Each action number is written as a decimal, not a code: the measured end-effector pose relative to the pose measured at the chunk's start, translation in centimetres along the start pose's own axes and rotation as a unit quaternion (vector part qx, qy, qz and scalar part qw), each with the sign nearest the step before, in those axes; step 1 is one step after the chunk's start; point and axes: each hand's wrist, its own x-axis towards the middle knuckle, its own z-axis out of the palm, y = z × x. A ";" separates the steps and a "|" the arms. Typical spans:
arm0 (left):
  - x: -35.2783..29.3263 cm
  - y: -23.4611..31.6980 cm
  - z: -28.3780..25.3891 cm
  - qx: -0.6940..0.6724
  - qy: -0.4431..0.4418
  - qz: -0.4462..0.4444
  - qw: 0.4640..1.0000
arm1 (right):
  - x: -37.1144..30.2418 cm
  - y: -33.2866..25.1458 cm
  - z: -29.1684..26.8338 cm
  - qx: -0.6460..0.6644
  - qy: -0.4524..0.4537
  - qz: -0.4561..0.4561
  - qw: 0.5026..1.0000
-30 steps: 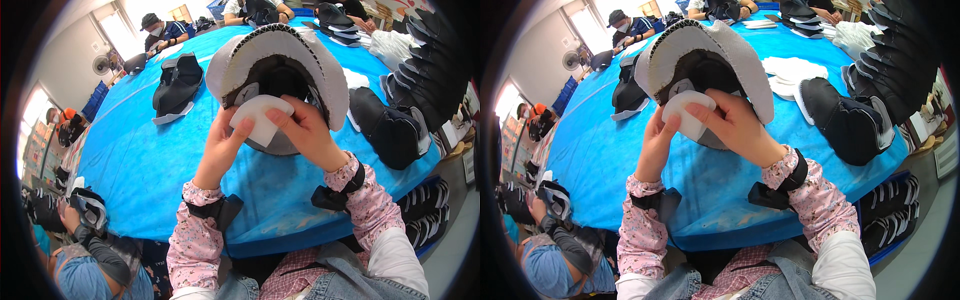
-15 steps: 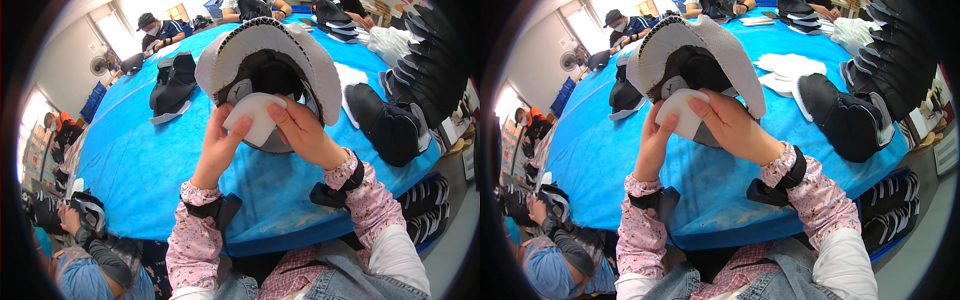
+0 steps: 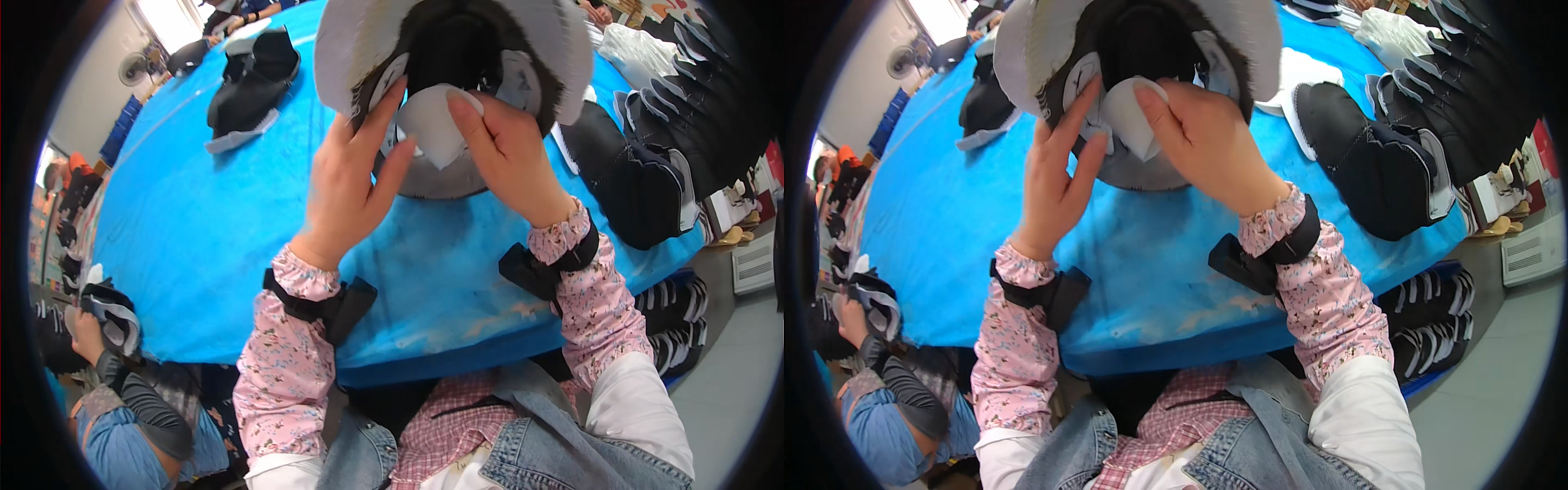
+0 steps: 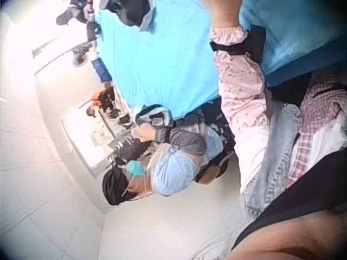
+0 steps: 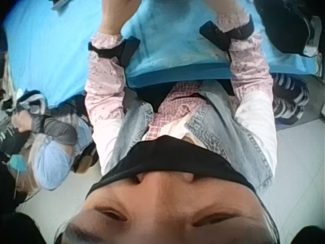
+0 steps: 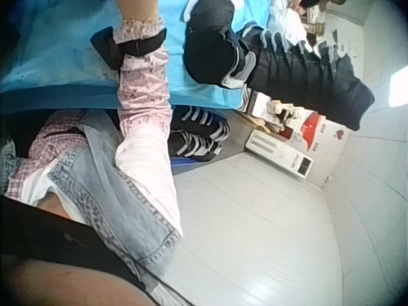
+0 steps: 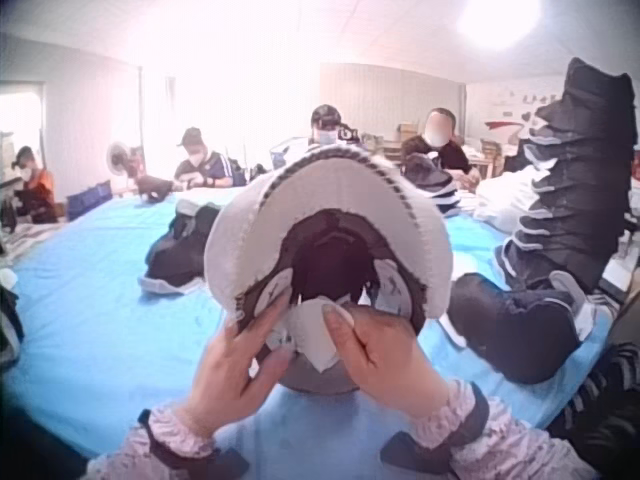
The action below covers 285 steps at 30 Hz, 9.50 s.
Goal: The person inserts foam padding into the interior of shoe uppers and presses the layers together by hand before stacking the finished components.
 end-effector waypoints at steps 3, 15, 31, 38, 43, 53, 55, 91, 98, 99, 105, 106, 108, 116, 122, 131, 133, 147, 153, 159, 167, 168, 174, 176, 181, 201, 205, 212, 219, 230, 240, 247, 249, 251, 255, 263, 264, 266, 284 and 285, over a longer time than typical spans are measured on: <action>-0.1 -0.6 0.1 0.104 0.002 0.055 0.993 | -1.2 1.0 0.0 -0.123 -0.045 -0.014 0.991; 0.1 1.4 0.9 0.246 0.097 0.068 0.962 | -2.4 1.1 1.2 -0.188 -0.024 -0.083 0.978; 0.0 -0.7 2.1 0.359 0.087 0.191 0.909 | -2.7 2.3 1.8 -0.276 -0.018 -0.124 0.953; 0.0 -0.4 2.2 0.302 0.106 0.182 0.930 | -2.7 2.5 2.0 -0.282 -0.013 -0.135 0.950; 0.1 0.7 1.9 0.284 0.084 0.161 0.941 | -2.8 2.6 1.9 -0.281 -0.021 -0.132 0.950; 0.0 0.3 2.0 0.261 0.090 0.153 0.949 | -2.7 2.4 2.0 -0.291 -0.028 -0.128 0.948; 0.0 0.3 2.1 0.256 0.091 0.152 0.950 | -2.7 2.5 2.0 -0.293 -0.028 -0.124 0.948; -0.3 4.3 1.2 -0.079 -0.047 0.007 0.996 | -3.5 2.7 1.8 -0.293 -0.043 -0.139 0.945; -1.8 3.9 2.3 -0.018 -0.152 -0.107 0.982 | -3.6 2.6 1.5 -0.348 -0.072 -0.171 0.919; -1.6 3.7 2.5 0.003 -0.158 -0.110 0.981 | -3.7 2.7 1.4 -0.337 -0.077 -0.155 0.925; -1.3 3.6 3.2 0.087 -0.160 -0.142 0.973 | -3.6 2.8 1.3 -0.347 -0.088 -0.154 0.921; -1.3 3.5 3.2 0.091 -0.158 -0.138 0.974 | -3.6 2.8 1.3 -0.352 -0.094 -0.150 0.919; -1.2 3.5 3.1 0.087 -0.151 -0.137 0.975 | -3.6 2.7 1.2 -0.347 -0.099 -0.139 0.922; -0.9 3.7 2.9 0.077 -0.166 -0.140 0.973 | -4.3 3.4 -0.7 -0.135 -0.101 0.013 0.986; -0.7 3.8 3.5 0.102 -0.169 -0.141 0.970 | -3.8 1.8 -3.3 -0.106 -0.165 0.095 0.976; -1.0 3.4 2.7 0.076 -0.174 -0.141 0.972 | -4.4 3.3 -2.9 -0.212 -0.109 0.053 0.970; -1.1 3.3 2.6 0.071 -0.165 -0.121 0.976 | -4.5 3.2 -3.0 -0.181 -0.132 0.141 0.964; -0.8 3.2 3.3 0.053 -0.179 -0.131 0.974 | -5.3 4.4 -2.1 -0.279 -0.068 0.044 0.957; -1.5 2.0 3.0 0.032 -0.156 -0.139 0.977 | -3.5 0.7 -0.8 -0.407 -0.134 -0.041 0.903; -1.2 2.4 2.7 0.021 -0.155 -0.130 0.979 | -0.5 0.3 -2.3 -0.399 -0.228 -0.256 0.850; -1.2 2.8 2.8 0.080 -0.167 -0.093 0.978 | -1.7 3.1 -4.3 -0.201 -0.289 -0.044 0.935; -1.3 2.9 3.1 0.098 -0.167 -0.095 0.976 | -1.9 3.0 -4.0 -0.191 -0.279 -0.046 0.940; -1.4 2.8 3.9 0.111 -0.094 -0.048 0.988 | -3.0 4.9 -3.4 -0.210 -0.207 -0.056 0.954; -1.5 3.0 3.3 0.102 -0.111 -0.066 0.986 | -3.1 5.1 -3.0 -0.211 -0.194 -0.065 0.956; -1.9 3.0 3.5 0.069 -0.082 -0.034 0.994 | -3.7 5.7 -2.9 -0.219 -0.180 -0.039 0.958; -1.9 2.6 2.2 0.084 -0.099 -0.006 0.992 | -4.2 6.2 -1.8 -0.336 -0.134 -0.084 0.929; -2.2 2.3 1.7 0.066 -0.169 -0.059 0.982 | -4.2 5.7 -1.5 -0.347 -0.124 -0.085 0.926; -2.2 1.9 1.0 0.092 -0.217 -0.090 0.968 | -3.8 4.8 -1.1 -0.371 -0.128 -0.081 0.916; -2.1 1.0 1.8 0.092 -0.196 -0.090 0.972 | -4.2 5.5 -0.8 -0.398 -0.058 -0.068 0.913; -1.6 1.2 1.2 0.066 -0.179 -0.048 0.981 | -4.5 5.2 -0.7 -0.324 -0.006 -0.050 0.945; -1.4 1.4 1.2 0.046 -0.189 -0.118 0.974 | -4.7 5.9 -0.7 -0.167 0.045 0.023 0.985; -1.2 2.0 1.0 0.027 -0.198 -0.155 0.967 | -4.6 5.9 -0.8 -0.099 0.035 0.069 0.992; -1.2 1.9 1.2 0.018 -0.139 -0.110 0.984 | -4.7 6.1 -0.7 -0.090 0.042 0.083 0.992; -1.5 1.5 1.5 0.020 -0.137 -0.126 0.982 | -4.8 5.6 -0.9 -0.065 0.036 0.092 0.993; -1.9 1.0 1.9 0.016 -0.115 -0.117 0.986 | -4.8 5.2 -1.0 -0.077 0.026 0.060 0.995; -1.7 1.0 2.1 0.033 -0.115 -0.124 0.985 | -4.7 5.6 -0.7 -0.094 -0.020 0.088 0.991; -1.8 0.8 2.1 0.029 -0.103 -0.109 0.988 | -4.7 5.5 -0.6 -0.089 -0.020 0.078 0.993; -1.8 0.9 1.8 0.033 -0.111 -0.119 0.986 | -4.7 5.5 -0.5 -0.091 -0.021 0.072 0.993; -2.0 1.1 1.7 0.089 -0.154 -0.126 0.976 | -4.8 5.8 -0.3 -0.120 -0.026 0.048 0.991; -2.0 1.1 1.6 0.091 -0.153 -0.124 0.976 | -4.8 5.8 -0.3 -0.121 -0.022 0.044 0.991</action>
